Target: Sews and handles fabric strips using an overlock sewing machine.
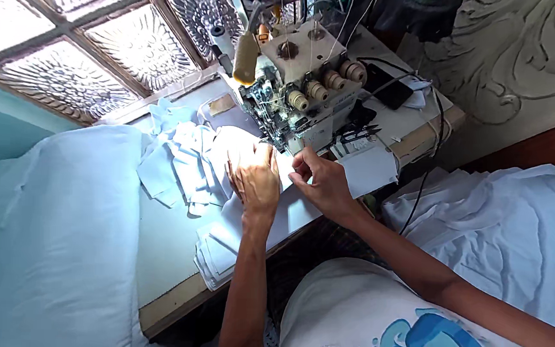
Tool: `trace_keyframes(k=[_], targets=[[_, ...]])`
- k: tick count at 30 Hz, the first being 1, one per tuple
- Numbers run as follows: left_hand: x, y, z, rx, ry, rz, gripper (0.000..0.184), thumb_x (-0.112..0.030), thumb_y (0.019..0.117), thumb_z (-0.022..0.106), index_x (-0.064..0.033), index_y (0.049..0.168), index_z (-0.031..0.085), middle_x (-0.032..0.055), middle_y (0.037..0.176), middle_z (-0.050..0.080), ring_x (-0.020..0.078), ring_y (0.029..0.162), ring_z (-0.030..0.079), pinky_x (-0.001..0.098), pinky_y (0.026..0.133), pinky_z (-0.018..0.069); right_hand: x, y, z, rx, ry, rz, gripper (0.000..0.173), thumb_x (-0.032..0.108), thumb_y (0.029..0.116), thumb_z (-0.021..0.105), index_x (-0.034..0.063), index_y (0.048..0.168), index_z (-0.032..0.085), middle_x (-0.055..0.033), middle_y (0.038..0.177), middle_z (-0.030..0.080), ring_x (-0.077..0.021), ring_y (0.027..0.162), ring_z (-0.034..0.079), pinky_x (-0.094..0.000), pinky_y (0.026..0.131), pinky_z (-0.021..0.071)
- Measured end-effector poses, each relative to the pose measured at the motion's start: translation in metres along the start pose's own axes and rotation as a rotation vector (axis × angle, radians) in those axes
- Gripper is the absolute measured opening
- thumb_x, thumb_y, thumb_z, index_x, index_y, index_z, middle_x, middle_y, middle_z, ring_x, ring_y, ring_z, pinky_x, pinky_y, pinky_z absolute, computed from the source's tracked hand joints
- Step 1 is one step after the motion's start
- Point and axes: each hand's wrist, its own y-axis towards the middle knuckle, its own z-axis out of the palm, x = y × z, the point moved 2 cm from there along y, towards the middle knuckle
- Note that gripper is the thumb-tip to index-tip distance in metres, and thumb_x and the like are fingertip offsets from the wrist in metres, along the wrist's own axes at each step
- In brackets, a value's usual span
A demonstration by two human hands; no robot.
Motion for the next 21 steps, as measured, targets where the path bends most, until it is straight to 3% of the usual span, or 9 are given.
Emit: trace_keyframes(k=[3,6,10,14,17,21], targets=[[-0.008,-0.011,0.001,-0.014,-0.091,-0.019,0.022,-0.016,0.1035,0.058,-0.0020,0.106,0.074,0.0191,0.093,0.066,0.0366,0.083,0.064,0.0521,0.074,0.0500,-0.001,-0.011,-0.008,0.022,0.028,0.043,0.013,0.003,0.0883,0.072,0.0005,0.100,0.066,-0.0096,0.078,0.066,-0.0191,0.065,0.066,-0.0335,0.056,0.0545],[-0.008,-0.013,0.005,-0.044,-0.200,-0.037,0.020,-0.017,0.1010,0.062,-0.0025,0.106,0.075,0.0156,0.091,0.066,0.0305,0.079,0.063,0.0472,0.072,0.0490,-0.005,-0.020,-0.012,0.007,0.039,0.070,0.010,0.003,0.0879,0.071,0.0006,0.096,0.067,-0.0089,0.077,0.066,-0.0170,0.065,0.065,-0.0313,0.058,0.0542],[-0.008,-0.009,0.007,-0.037,-0.143,-0.023,0.023,-0.023,0.1039,0.060,-0.0009,0.106,0.066,0.0157,0.083,0.066,0.0312,0.067,0.062,0.0484,0.062,0.0488,-0.006,-0.014,-0.009,-0.030,-0.002,0.054,0.007,0.003,0.0893,0.071,0.0005,0.095,0.067,-0.0099,0.077,0.066,-0.0193,0.064,0.065,-0.0329,0.056,0.0532],[-0.006,-0.003,0.010,-0.059,-0.050,0.032,0.028,-0.026,0.1054,0.057,-0.0013,0.096,0.064,0.0155,0.076,0.062,0.0328,0.064,0.061,0.0483,0.059,0.0465,-0.005,-0.007,-0.003,-0.024,-0.065,0.004,0.012,0.001,0.0902,0.069,-0.0001,0.102,0.072,-0.0129,0.082,0.068,-0.0237,0.066,0.066,-0.0372,0.056,0.0536],[-0.004,-0.004,0.005,-0.031,-0.008,0.060,0.026,-0.022,0.1045,0.058,0.0000,0.095,0.067,0.0189,0.086,0.064,0.0371,0.074,0.064,0.0518,0.064,0.0494,-0.003,-0.005,0.003,-0.017,-0.111,-0.018,0.020,0.000,0.0912,0.069,0.0013,0.109,0.077,-0.0150,0.084,0.067,-0.0281,0.070,0.068,-0.0399,0.059,0.0552],[0.007,0.003,-0.005,0.104,0.010,0.020,0.023,-0.011,0.1035,0.056,0.0016,0.113,0.071,0.0243,0.116,0.068,0.0438,0.097,0.069,0.0610,0.079,0.0535,-0.001,0.004,0.008,0.019,-0.197,-0.038,0.023,0.000,0.0927,0.066,0.0033,0.113,0.076,-0.0142,0.082,0.066,-0.0292,0.068,0.066,-0.0411,0.058,0.0540]])
